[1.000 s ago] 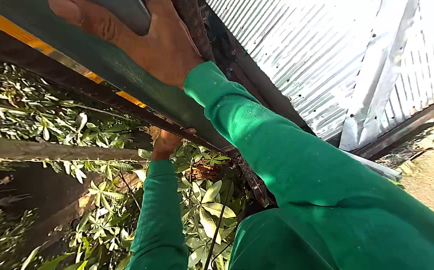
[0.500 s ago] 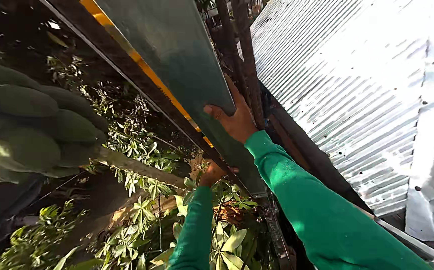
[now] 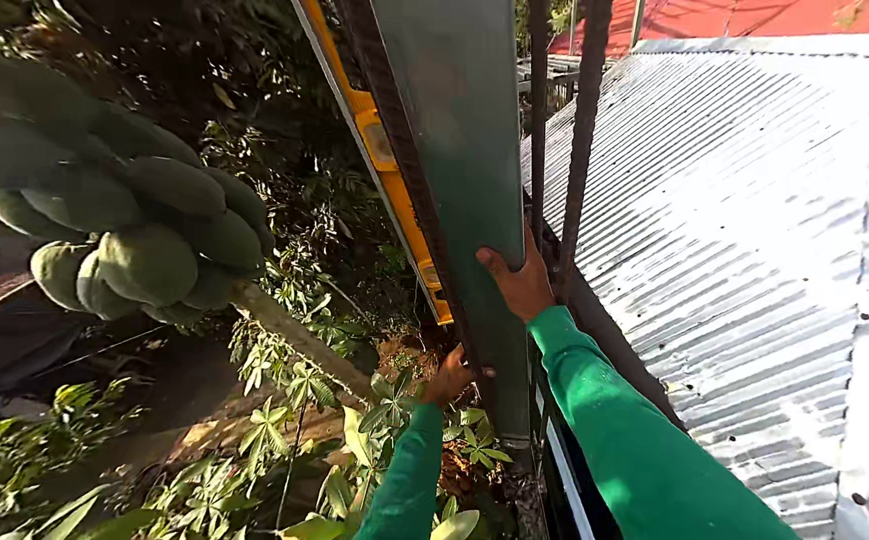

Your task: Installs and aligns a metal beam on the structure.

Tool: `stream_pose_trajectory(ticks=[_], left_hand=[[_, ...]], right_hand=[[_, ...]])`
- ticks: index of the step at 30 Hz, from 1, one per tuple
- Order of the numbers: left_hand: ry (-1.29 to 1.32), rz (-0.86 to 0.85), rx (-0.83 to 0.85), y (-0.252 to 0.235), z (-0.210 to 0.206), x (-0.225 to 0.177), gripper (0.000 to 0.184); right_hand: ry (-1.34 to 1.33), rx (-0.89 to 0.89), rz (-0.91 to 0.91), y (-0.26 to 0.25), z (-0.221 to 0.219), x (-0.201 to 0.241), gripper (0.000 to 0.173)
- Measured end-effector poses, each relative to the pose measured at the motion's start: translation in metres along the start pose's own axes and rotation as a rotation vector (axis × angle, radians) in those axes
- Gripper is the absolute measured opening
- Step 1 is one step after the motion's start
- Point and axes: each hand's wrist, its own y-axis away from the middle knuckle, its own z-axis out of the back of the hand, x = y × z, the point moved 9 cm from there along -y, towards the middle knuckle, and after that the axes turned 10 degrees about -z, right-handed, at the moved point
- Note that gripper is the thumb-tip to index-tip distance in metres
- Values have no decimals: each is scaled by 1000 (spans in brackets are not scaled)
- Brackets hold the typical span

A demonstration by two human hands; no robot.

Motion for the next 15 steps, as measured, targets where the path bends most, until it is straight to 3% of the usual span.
stream_pose_trajectory(ticks=[3,5,7,12,15], left_hand=[[-56,8,-78,6,4,3,66],[-93,0,-135,9,8,8,74],[-37,-3,-161,12,9,12,85],[174,-17,-177,22,9,15,84],[153,-47,-352,24,32,13,85]], right_hand=[[9,-8,17,-3,1,0,100],[14,-20,38,-5,1,1,100],[-4,-27,55,-7,1,1,100],[-26,-18,46,-10,0,-1,100],[-18,-12,13,-12,-1,-5,102]])
